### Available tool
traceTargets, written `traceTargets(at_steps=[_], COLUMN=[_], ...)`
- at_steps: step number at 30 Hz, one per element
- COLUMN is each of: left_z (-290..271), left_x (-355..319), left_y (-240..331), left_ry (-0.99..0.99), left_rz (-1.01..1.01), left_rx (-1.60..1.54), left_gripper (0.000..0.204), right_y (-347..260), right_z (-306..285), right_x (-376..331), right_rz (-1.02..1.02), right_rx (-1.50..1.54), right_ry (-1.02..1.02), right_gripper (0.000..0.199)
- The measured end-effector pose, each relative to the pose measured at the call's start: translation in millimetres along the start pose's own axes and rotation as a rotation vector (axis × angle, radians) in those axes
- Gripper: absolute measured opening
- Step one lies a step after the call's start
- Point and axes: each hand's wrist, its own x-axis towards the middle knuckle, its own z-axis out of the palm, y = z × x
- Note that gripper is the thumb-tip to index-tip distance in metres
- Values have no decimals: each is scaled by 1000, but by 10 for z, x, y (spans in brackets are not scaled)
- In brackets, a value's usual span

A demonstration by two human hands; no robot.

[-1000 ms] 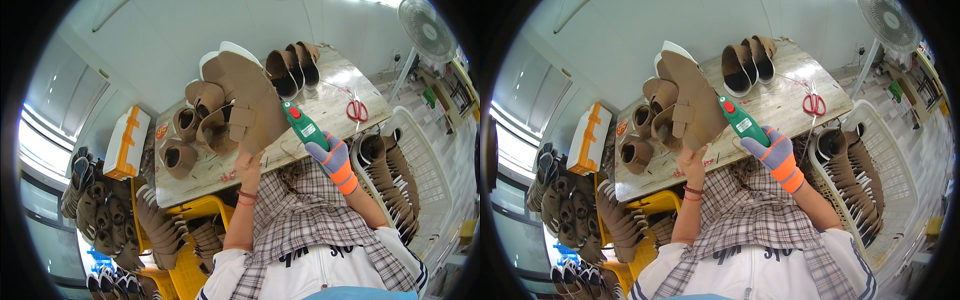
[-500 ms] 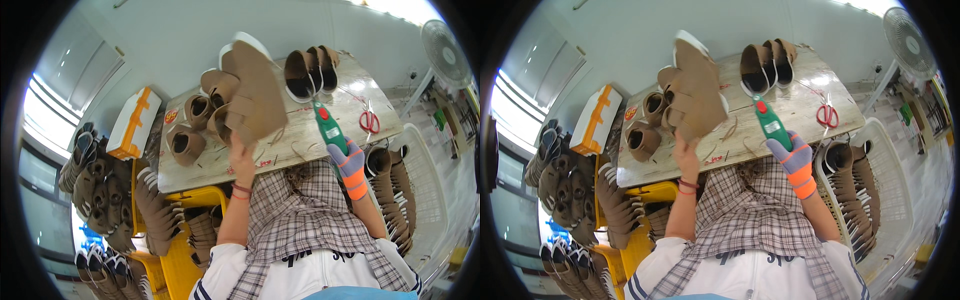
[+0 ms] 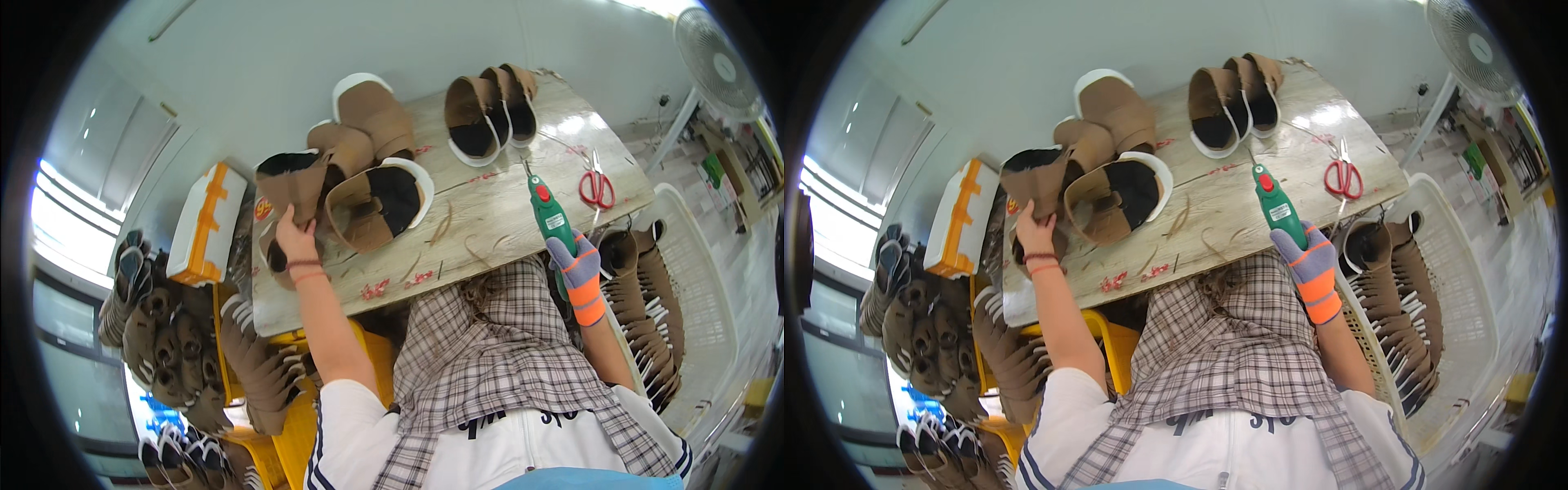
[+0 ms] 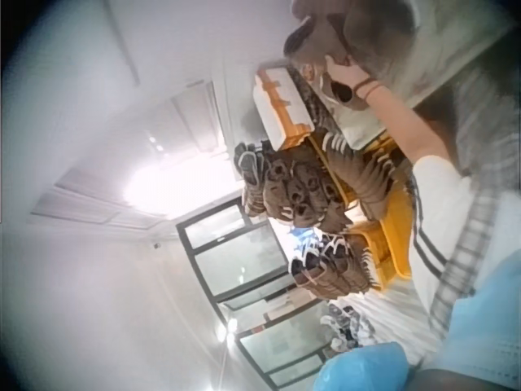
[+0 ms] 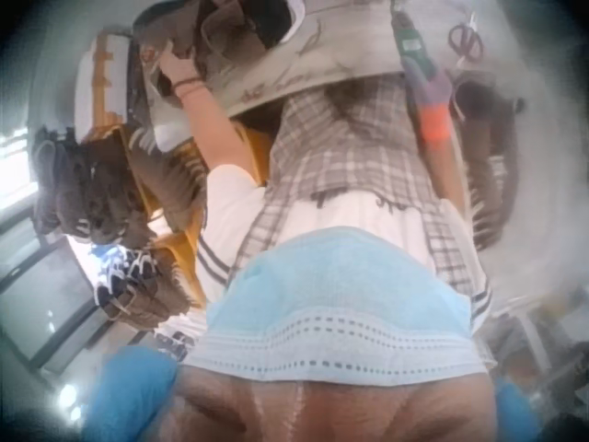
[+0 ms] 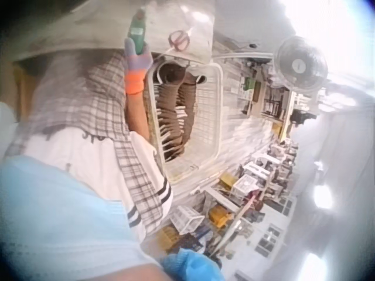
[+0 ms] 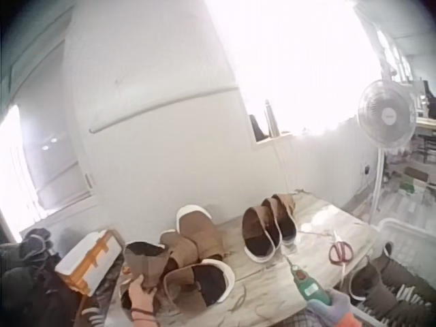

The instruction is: The person uses a green rotary tool to trim the edges of a brown slip-on shoe, then switches to red-handled scissors to trim the interior lining. The person handles multiple shoes on a workbench, moving them between a table and a white basket.

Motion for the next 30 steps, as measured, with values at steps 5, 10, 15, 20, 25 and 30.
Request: traceTargets(at_steps=[5,10,15,20,25,30], left_z=[-147,210,1086,2131,2491,2439], left_x=[-127,-637,-1177,-184,74,-639], left_y=[-362,-681,-426,-1628,-2610,-2630], left_ry=[340,544,13,-752,-1054,-1010], left_rz=[437,839,701,995,1009,1120], left_rx=[138,1467,1523,937,1488,1544], left_gripper=[36,42,28,23,47,41], right_y=[189,279,510,563,672,680], right_z=[-67,-171,-282,-283,-343,-361], right_x=[190,323,444,508,450,419], right_rz=[48,117,189,218,201,217], right_rx=[-2,17,86,133,61,106], right_ry=[28,37,52,24,18,42], right_gripper=[33,33,30,32,34,28])
